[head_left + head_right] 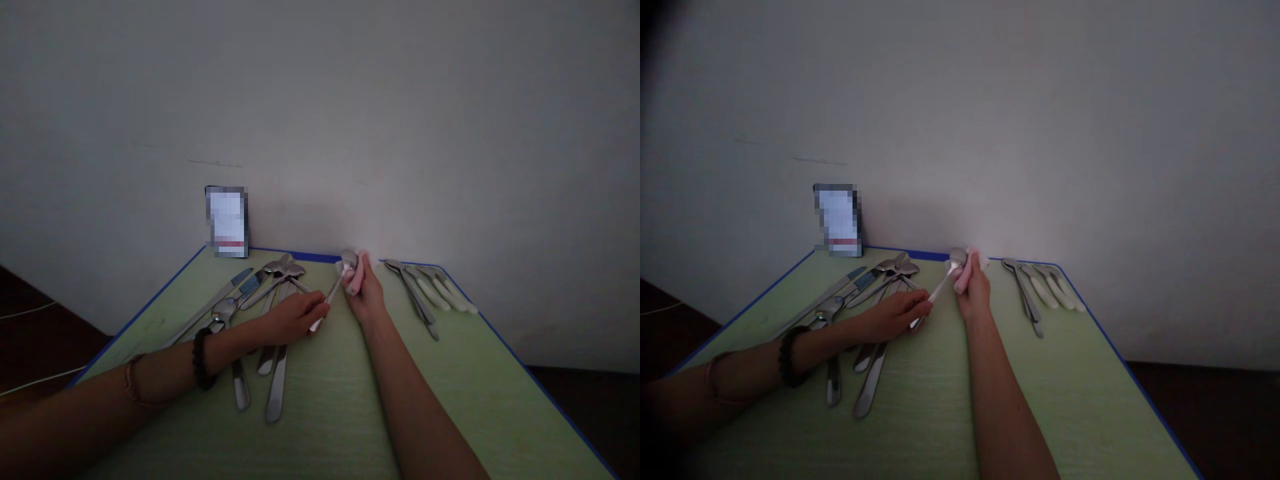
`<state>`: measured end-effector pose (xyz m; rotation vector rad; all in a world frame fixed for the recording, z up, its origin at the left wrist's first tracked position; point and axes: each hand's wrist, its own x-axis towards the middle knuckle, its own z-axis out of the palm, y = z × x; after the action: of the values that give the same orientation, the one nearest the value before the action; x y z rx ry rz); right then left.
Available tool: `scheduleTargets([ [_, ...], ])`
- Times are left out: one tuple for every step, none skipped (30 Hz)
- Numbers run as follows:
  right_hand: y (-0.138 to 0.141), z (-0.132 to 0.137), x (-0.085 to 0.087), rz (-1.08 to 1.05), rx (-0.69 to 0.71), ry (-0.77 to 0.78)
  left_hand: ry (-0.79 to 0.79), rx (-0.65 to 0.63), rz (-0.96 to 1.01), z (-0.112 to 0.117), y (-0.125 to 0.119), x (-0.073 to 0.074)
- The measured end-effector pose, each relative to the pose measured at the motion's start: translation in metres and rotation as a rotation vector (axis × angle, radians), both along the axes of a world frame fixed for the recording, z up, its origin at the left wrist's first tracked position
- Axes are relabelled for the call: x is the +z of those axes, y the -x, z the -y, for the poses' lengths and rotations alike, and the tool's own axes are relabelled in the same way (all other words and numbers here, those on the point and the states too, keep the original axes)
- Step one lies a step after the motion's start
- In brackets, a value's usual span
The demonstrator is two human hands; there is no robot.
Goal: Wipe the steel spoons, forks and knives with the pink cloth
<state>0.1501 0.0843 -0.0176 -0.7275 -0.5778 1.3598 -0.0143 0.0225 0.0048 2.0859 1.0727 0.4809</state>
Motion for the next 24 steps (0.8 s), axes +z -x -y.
scheduleTargets([
  [-0.001,0.000,0.001,-0.030,0.011,0.000,-0.009,-0.012,-0.008,0.000,0.000,0.000],
  [-0.001,0.000,0.003,-0.058,0.029,0.004,-0.009,-0.019,-0.011,0.000,0.000,-0.001],
  [-0.001,0.001,0.004,-0.070,0.056,0.009,-0.001,-0.019,-0.006,0.000,0.000,-0.002],
  [0.001,0.003,0.005,-0.056,0.091,0.012,0.008,-0.012,0.008,0.000,0.001,-0.003],
  [0.002,0.005,0.006,-0.025,0.124,0.016,0.013,0.000,0.024,-0.001,0.001,-0.004],
  [0.004,0.007,0.006,0.015,0.151,0.023,0.014,0.014,0.040,-0.002,0.001,-0.006],
  [0.005,0.009,0.006,0.061,0.171,0.029,0.013,0.029,0.053,-0.003,0.000,-0.007],
  [0.006,0.010,0.005,0.103,0.187,0.034,0.009,0.042,0.061,-0.003,0.000,-0.008],
  [0.007,0.012,0.005,0.133,0.200,0.040,0.008,0.053,0.066,-0.004,0.000,-0.009],
  [0.007,0.012,0.004,0.147,0.209,0.044,0.012,0.057,0.074,-0.004,0.001,-0.010],
  [0.007,0.013,0.004,0.146,0.214,0.049,0.024,0.052,0.085,-0.005,0.001,-0.010],
  [0.007,0.013,0.005,0.132,0.216,0.058,0.039,0.040,0.097,-0.005,0.001,-0.010],
  [0.006,0.012,0.005,0.106,0.212,0.072,0.052,0.022,0.107,-0.005,0.001,-0.010],
  [0.006,0.012,0.006,0.074,0.202,0.093,0.062,0.003,0.111,-0.004,0.002,-0.009],
  [0.005,0.011,0.007,0.041,0.190,0.119,0.065,-0.014,0.109,-0.004,0.002,-0.008],
  [0.005,0.010,0.008,0.008,0.179,0.142,0.065,-0.029,0.101,-0.004,0.002,-0.007],
  [0.004,0.009,0.008,-0.022,0.166,0.160,0.063,-0.038,0.090,-0.004,0.002,-0.006],
  [0.004,0.008,0.009,-0.051,0.152,0.172,0.060,-0.043,0.081,-0.004,0.002,-0.004],
  [0.003,0.007,0.009,-0.078,0.143,0.178,0.057,-0.045,0.071,-0.004,0.002,-0.004],
  [0.003,0.006,0.009,-0.105,0.140,0.180,0.054,-0.045,0.062,-0.004,0.003,-0.003],
  [0.003,0.005,0.009,-0.133,0.141,0.180,0.049,-0.045,0.050,-0.004,0.003,-0.002],
  [0.002,0.004,0.009,-0.161,0.141,0.180,0.043,-0.046,0.035,-0.004,0.003,-0.002],
  [0.002,0.004,0.009,-0.189,0.138,0.178,0.033,-0.050,0.017,-0.003,0.003,-0.001],
  [0.001,0.003,0.009,-0.218,0.130,0.175,0.021,-0.059,-0.002,-0.003,0.003,-0.001],
])
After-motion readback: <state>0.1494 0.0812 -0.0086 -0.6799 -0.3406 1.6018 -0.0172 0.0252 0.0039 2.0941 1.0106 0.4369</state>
